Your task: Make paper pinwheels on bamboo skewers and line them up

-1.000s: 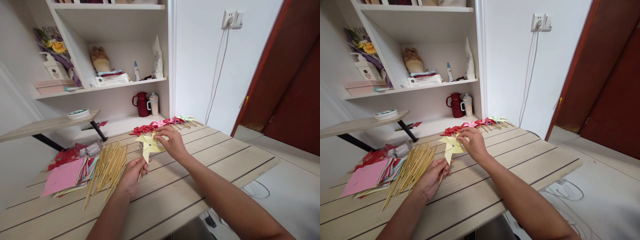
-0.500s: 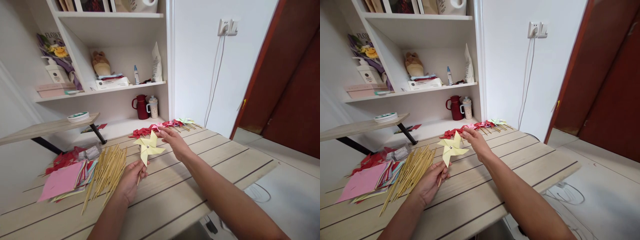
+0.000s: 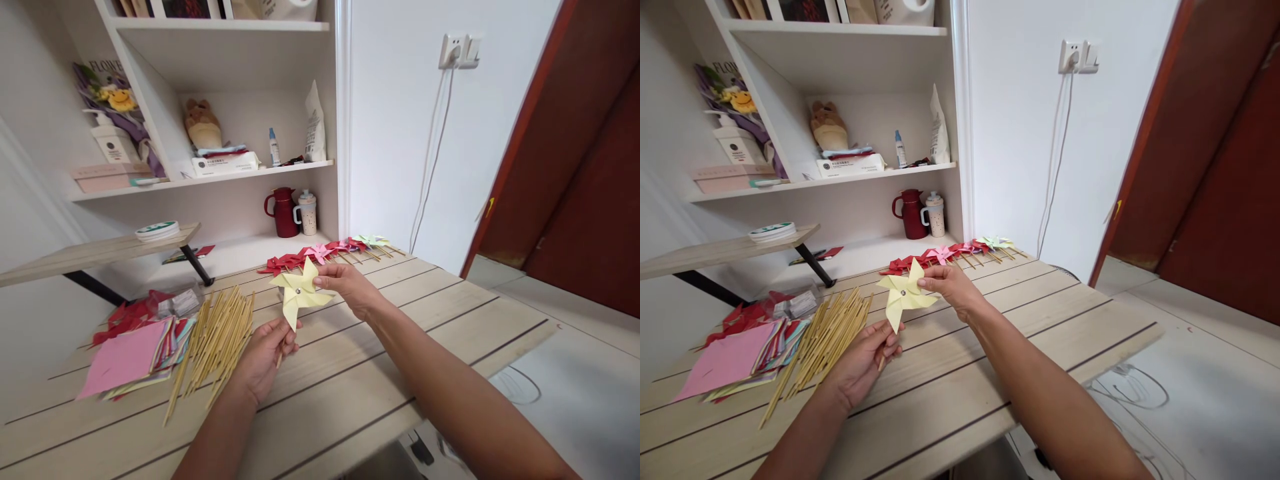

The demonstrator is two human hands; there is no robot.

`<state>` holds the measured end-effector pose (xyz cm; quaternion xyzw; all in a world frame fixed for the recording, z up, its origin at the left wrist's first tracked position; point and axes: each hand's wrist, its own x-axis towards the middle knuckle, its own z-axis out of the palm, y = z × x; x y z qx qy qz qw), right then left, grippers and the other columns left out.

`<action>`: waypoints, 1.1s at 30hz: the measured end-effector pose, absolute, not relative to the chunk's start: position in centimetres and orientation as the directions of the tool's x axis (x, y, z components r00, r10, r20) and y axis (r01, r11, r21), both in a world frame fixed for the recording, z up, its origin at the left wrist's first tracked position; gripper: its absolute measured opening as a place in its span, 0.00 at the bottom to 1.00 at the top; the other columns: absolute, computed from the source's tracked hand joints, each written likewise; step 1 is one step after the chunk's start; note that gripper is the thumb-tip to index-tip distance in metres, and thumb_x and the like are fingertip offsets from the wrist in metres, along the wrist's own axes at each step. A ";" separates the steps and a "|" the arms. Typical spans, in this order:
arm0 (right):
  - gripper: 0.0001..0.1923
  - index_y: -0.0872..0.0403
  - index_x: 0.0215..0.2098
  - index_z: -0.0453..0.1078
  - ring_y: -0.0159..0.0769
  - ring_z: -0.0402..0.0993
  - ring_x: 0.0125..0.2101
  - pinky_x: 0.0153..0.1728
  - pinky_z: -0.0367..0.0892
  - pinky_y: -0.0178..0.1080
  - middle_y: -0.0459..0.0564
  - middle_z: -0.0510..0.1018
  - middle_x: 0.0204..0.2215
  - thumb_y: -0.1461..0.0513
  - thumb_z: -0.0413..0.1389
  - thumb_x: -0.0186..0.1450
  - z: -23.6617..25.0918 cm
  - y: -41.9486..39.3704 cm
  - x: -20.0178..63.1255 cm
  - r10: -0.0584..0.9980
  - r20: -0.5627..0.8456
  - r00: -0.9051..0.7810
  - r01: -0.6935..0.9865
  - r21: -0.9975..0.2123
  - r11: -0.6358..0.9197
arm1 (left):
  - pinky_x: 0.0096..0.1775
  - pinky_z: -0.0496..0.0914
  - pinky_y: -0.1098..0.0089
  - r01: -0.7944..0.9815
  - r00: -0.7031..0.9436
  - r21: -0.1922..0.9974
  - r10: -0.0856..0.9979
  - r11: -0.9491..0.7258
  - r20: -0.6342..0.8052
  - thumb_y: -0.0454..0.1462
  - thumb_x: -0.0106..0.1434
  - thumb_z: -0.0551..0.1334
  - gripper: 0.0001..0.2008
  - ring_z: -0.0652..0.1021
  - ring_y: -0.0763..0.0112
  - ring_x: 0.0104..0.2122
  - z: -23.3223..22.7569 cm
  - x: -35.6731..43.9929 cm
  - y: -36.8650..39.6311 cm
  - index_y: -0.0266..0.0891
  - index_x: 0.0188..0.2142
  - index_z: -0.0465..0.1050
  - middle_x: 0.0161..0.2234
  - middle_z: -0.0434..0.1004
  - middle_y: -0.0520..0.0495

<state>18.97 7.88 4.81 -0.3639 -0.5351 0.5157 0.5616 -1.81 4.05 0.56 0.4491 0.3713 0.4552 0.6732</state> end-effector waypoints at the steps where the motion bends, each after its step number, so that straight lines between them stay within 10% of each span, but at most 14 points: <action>1: 0.15 0.54 0.27 0.77 0.32 0.69 0.29 0.34 0.60 0.37 0.45 0.79 0.26 0.54 0.71 0.47 4.8 7.9 18.9 0.970 0.225 -0.095 -0.187 -0.961 0.205 | 0.34 0.66 0.72 -0.277 0.313 0.944 0.946 0.179 -0.087 0.46 0.52 0.73 0.17 0.59 0.81 0.20 0.6 -1.8 4.0 0.34 0.33 0.80 0.21 0.63 0.56; 33: 0.19 0.54 0.21 0.68 0.29 0.60 0.21 0.25 0.53 0.35 0.41 0.69 0.18 0.51 0.70 0.49 4.7 7.6 18.2 0.926 0.373 0.060 0.069 -0.927 0.369 | 0.35 0.65 0.71 -0.239 0.318 0.955 0.944 0.173 -0.092 0.49 0.51 0.73 0.19 0.61 0.80 0.21 0.4 -1.5 4.0 0.35 0.33 0.80 0.21 0.63 0.56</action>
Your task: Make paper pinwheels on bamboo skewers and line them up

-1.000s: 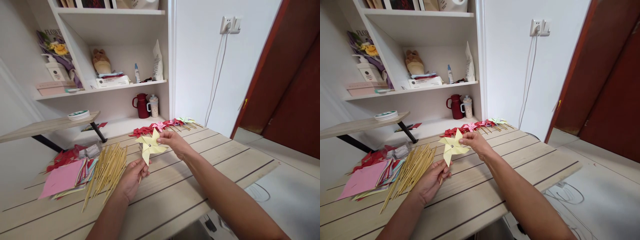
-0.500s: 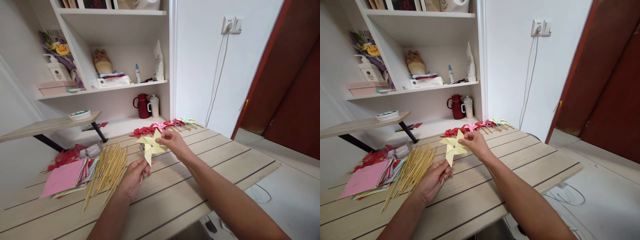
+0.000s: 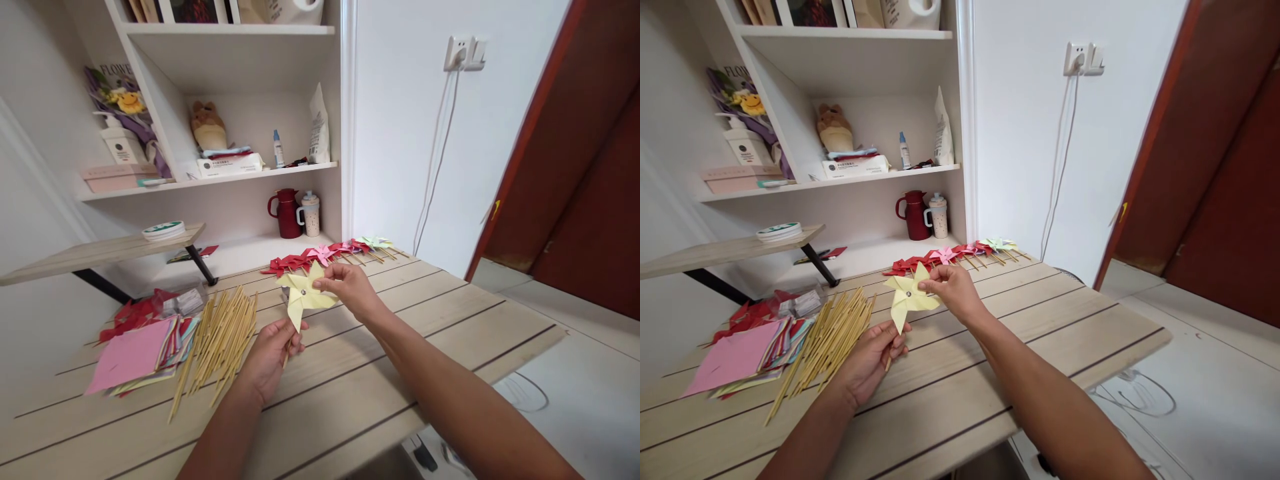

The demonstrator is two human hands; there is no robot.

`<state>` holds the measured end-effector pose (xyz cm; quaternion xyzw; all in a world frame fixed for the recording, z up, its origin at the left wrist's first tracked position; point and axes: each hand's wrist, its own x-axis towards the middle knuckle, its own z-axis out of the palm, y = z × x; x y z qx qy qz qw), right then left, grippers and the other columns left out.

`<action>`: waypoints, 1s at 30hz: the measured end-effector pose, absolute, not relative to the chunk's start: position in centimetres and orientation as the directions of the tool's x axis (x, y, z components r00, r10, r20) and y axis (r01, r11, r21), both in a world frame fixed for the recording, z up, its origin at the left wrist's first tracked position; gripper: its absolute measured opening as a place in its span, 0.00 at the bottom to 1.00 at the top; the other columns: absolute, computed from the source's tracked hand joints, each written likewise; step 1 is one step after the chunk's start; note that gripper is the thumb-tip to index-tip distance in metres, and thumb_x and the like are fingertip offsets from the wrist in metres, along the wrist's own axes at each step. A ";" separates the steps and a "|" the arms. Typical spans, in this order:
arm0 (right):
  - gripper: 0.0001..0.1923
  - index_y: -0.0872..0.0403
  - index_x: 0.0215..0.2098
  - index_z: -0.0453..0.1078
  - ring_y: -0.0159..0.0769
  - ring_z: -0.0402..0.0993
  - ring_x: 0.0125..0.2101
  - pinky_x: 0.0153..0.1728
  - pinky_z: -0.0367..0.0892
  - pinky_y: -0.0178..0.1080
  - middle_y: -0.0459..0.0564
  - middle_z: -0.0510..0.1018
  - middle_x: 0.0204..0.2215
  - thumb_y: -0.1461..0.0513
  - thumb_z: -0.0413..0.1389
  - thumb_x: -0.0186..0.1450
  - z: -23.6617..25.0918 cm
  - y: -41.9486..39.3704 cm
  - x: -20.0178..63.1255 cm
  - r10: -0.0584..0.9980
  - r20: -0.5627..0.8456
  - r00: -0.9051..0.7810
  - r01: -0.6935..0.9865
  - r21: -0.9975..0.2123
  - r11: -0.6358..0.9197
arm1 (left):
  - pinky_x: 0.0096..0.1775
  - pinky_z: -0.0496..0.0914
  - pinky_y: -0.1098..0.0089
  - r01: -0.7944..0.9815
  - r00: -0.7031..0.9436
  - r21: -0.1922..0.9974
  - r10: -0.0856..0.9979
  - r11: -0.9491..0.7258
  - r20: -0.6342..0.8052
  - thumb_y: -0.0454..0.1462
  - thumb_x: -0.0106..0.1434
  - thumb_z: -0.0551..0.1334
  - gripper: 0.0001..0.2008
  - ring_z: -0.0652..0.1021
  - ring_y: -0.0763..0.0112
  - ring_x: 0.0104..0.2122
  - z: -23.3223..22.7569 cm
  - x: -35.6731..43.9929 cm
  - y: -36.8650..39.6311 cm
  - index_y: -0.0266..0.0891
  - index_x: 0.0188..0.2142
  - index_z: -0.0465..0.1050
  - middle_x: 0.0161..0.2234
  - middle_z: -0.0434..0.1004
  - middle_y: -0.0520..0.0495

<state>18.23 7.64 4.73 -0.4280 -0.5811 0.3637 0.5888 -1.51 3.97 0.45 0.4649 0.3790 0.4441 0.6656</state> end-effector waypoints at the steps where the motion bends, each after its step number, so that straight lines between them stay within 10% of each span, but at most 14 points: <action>1: 0.19 0.54 0.21 0.68 0.29 0.61 0.22 0.25 0.54 0.35 0.41 0.69 0.18 0.51 0.70 0.49 4.7 7.7 18.2 0.923 0.379 0.066 0.076 -0.924 0.374 | 0.35 0.65 0.71 -0.234 0.319 0.957 0.944 0.169 -0.089 0.49 0.51 0.73 0.19 0.61 0.80 0.20 0.5 -1.5 4.0 0.35 0.32 0.80 0.20 0.63 0.56; 15: 0.28 0.50 0.52 0.73 0.41 0.75 0.44 0.47 0.66 0.43 0.52 0.80 0.43 0.41 0.48 0.69 4.5 7.7 18.4 0.884 0.440 0.162 0.007 -0.896 0.444 | 0.32 0.67 0.74 -0.361 0.284 0.915 0.956 0.179 -0.075 0.46 0.51 0.75 0.18 0.66 0.81 0.22 0.1 -1.5 4.4 0.33 0.31 0.79 0.21 0.68 0.54; 20: 0.27 0.49 0.49 0.71 0.38 0.76 0.37 0.39 0.68 0.40 0.50 0.80 0.38 0.40 0.50 0.66 4.2 8.0 18.3 0.910 0.322 0.259 -0.117 -0.925 0.361 | 0.38 0.71 0.74 -0.537 0.151 0.828 0.984 0.159 -0.091 0.38 0.51 0.76 0.12 0.73 0.78 0.28 0.0 -1.9 5.0 0.33 0.31 0.80 0.30 0.76 0.48; 26: 0.19 0.54 0.29 0.68 0.30 0.69 0.22 0.26 0.62 0.35 0.47 0.77 0.25 0.47 0.63 0.58 2.3 7.5 15.9 0.970 0.136 -0.202 0.019 -0.990 0.142 | 0.36 0.71 0.75 -0.633 -0.027 0.770 0.992 0.079 -0.124 0.35 0.58 0.71 0.04 0.76 0.76 0.33 0.1 -2.5 5.7 0.35 0.33 0.80 0.36 0.80 0.47; 30: 0.17 0.54 0.34 0.70 0.31 0.72 0.24 0.26 0.62 0.35 0.45 0.77 0.26 0.51 0.64 0.57 0.7 6.9 13.9 0.931 0.079 -0.357 0.067 -0.992 0.110 | 0.35 0.69 0.76 -0.658 -0.130 0.752 0.980 0.028 -0.150 0.34 0.58 0.71 0.05 0.76 0.76 0.35 0.0 -2.8 6.0 0.37 0.34 0.80 0.39 0.81 0.47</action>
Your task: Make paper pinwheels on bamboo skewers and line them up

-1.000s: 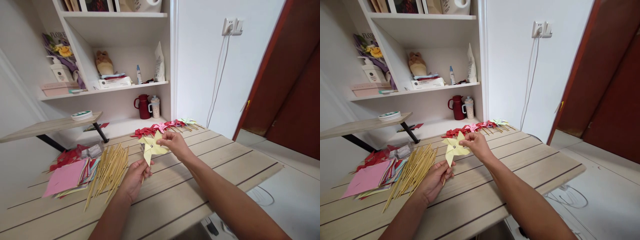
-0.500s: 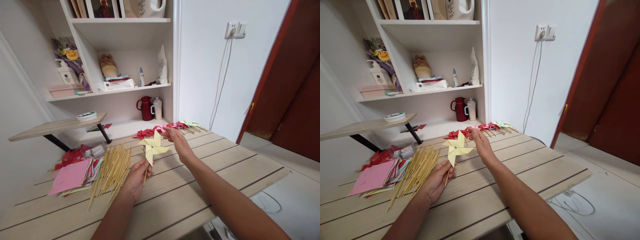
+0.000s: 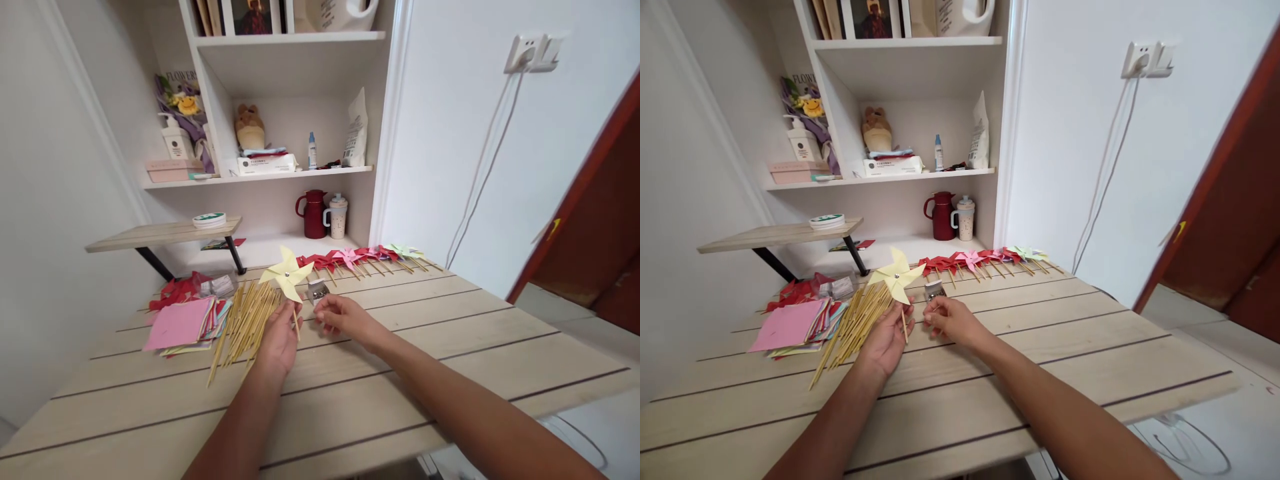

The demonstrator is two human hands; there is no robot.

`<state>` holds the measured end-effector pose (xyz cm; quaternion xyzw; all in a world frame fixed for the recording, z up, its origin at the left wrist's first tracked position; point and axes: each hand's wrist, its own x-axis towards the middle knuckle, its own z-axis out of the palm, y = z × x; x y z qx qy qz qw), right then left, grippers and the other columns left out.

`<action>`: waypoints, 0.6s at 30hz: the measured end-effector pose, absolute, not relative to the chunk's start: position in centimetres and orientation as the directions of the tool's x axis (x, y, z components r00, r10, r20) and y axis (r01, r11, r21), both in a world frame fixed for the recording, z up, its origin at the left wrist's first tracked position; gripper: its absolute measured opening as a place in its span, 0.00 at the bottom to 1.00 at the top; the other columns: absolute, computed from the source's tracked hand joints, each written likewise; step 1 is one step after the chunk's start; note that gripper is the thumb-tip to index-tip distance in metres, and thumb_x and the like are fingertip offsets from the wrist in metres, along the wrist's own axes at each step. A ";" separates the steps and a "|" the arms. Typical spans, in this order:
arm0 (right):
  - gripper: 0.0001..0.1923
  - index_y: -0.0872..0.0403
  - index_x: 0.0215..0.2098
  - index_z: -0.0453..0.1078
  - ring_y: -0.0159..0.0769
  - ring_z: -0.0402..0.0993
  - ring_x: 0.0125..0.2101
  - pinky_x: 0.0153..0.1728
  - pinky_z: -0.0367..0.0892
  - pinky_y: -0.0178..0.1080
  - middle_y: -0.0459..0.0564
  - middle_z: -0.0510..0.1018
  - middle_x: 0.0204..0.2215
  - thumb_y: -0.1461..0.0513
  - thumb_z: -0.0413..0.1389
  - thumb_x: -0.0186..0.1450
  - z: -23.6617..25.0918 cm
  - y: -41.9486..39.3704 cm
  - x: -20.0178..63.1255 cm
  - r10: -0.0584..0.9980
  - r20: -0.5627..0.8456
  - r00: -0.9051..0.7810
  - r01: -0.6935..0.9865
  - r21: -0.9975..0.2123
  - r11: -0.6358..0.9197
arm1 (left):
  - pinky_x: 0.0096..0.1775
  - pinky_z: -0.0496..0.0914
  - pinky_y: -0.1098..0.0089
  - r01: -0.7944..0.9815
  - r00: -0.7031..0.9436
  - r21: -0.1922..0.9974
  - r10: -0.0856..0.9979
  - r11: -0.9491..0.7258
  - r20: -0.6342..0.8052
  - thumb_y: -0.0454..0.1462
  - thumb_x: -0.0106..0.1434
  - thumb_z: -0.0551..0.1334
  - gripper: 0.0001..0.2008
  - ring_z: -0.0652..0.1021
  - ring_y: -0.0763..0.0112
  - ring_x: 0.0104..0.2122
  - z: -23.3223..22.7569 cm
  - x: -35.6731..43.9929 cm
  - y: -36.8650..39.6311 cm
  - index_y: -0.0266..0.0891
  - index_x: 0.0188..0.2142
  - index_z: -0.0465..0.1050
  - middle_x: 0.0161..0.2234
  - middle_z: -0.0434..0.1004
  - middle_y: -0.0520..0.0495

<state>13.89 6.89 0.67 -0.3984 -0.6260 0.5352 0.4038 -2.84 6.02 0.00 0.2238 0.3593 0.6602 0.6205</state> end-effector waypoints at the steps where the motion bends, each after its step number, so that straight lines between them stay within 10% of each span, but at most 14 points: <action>1: 0.17 0.53 0.36 0.70 0.32 0.73 0.25 0.28 0.63 0.35 0.45 0.77 0.27 0.51 0.65 0.56 0.3 6.8 13.5 0.927 0.089 -0.365 0.054 -0.992 0.117 | 0.35 0.69 0.76 -0.662 -0.145 0.750 0.979 0.014 -0.146 0.35 0.58 0.71 0.05 0.76 0.76 0.35 0.0 -2.9 6.1 0.38 0.35 0.80 0.40 0.81 0.47; 8: 0.23 0.51 0.43 0.66 0.36 0.76 0.32 0.39 0.70 0.41 0.45 0.80 0.29 0.55 0.68 0.55 -1.0 6.4 12.3 0.910 0.130 -0.393 -0.139 -0.987 0.081 | 0.34 0.69 0.75 -0.666 -0.130 0.744 0.990 -0.045 -0.056 0.37 0.62 0.68 0.09 0.75 0.74 0.39 -0.1 -2.7 6.0 0.42 0.43 0.80 0.50 0.79 0.46; 18: 0.20 0.51 0.38 0.67 0.31 0.71 0.23 0.30 0.68 0.36 0.40 0.76 0.21 0.60 0.68 0.51 -1.9 6.4 11.1 0.911 0.158 -0.381 -0.184 -0.978 0.093 | 0.42 0.74 0.71 -0.713 0.019 0.701 1.000 0.011 0.003 0.36 0.63 0.67 0.10 0.78 0.68 0.45 -0.4 -2.1 6.2 0.43 0.45 0.79 0.52 0.79 0.45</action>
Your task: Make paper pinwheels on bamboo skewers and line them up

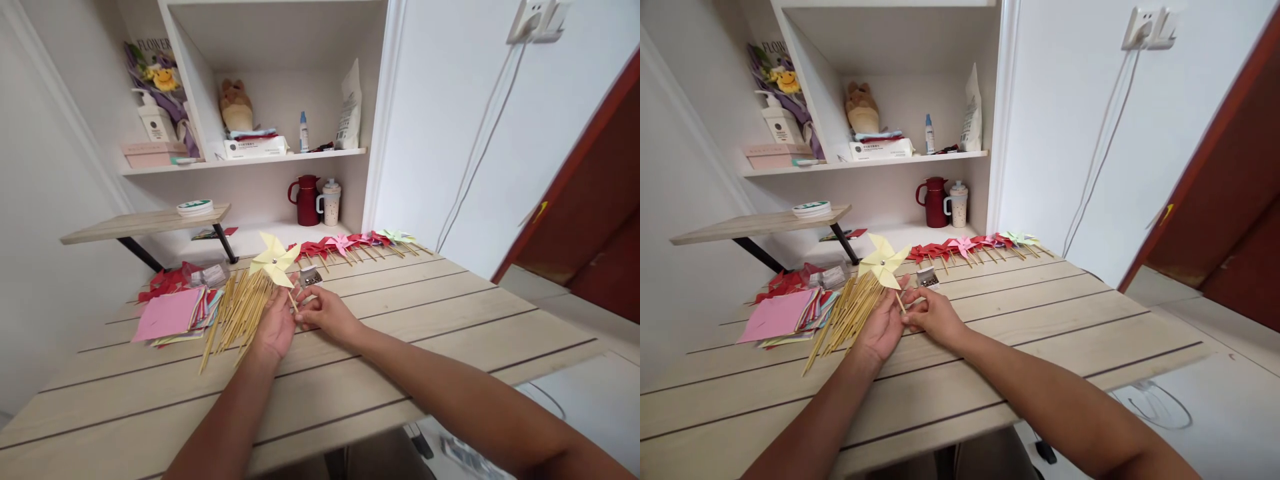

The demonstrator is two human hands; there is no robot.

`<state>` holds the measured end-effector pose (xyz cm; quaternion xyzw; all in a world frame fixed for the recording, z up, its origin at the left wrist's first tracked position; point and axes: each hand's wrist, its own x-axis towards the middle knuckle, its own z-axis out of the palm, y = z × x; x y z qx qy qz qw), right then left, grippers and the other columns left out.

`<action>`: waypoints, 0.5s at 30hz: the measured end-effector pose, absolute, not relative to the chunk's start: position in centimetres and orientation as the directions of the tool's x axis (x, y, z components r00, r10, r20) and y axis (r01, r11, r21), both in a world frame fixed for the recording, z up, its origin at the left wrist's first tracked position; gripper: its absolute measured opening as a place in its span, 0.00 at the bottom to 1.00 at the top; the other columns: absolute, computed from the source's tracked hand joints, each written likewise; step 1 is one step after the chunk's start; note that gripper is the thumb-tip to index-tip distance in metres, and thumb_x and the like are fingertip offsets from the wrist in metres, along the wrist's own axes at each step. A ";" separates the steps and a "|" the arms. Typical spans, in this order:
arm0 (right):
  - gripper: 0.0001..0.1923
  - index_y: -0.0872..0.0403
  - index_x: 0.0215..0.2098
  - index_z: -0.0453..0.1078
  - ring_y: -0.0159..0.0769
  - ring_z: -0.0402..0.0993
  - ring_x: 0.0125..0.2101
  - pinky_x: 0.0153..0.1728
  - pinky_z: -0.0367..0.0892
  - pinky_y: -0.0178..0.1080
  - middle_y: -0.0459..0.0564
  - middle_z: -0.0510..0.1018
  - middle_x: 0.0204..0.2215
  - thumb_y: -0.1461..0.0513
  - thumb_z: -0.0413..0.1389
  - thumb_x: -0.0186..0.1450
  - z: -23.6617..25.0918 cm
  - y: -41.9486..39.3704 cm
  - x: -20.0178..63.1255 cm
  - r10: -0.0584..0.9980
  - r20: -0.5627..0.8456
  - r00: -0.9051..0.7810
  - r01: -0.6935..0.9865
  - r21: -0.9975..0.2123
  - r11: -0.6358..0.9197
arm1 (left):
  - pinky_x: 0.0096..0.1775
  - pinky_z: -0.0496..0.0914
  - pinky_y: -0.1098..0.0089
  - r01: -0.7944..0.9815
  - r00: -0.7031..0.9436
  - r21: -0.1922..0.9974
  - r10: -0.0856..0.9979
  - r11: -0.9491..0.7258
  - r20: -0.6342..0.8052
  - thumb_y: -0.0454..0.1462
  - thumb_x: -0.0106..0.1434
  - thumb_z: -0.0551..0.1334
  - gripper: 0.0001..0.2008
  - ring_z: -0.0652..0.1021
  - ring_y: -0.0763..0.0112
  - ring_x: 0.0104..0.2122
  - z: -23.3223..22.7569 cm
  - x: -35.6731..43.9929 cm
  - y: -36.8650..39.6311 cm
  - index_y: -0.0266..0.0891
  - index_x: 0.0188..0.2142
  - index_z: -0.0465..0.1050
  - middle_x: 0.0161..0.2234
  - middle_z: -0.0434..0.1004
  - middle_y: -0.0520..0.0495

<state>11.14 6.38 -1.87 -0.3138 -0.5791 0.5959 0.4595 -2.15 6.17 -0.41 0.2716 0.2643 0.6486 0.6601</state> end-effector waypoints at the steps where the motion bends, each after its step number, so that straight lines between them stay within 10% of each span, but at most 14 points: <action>1: 0.19 0.51 0.38 0.68 0.31 0.70 0.22 0.30 0.69 0.36 0.39 0.75 0.20 0.60 0.68 0.51 -1.9 6.4 11.1 0.914 0.151 -0.376 -0.188 -0.979 0.084 | 0.42 0.75 0.71 -0.710 0.031 0.704 1.000 0.017 0.007 0.36 0.63 0.67 0.10 0.78 0.68 0.46 -0.5 -2.1 6.2 0.42 0.44 0.79 0.52 0.78 0.45; 15: 0.15 0.52 0.33 0.69 0.29 0.67 0.19 0.25 0.64 0.34 0.38 0.72 0.17 0.60 0.67 0.50 -2.1 6.2 10.3 0.923 0.163 -0.349 -0.166 -0.980 0.110 | 0.40 0.76 0.69 -0.707 0.024 0.706 0.999 0.042 -0.035 0.36 0.60 0.69 0.06 0.79 0.68 0.39 -0.5 -2.3 6.1 0.38 0.37 0.78 0.44 0.81 0.43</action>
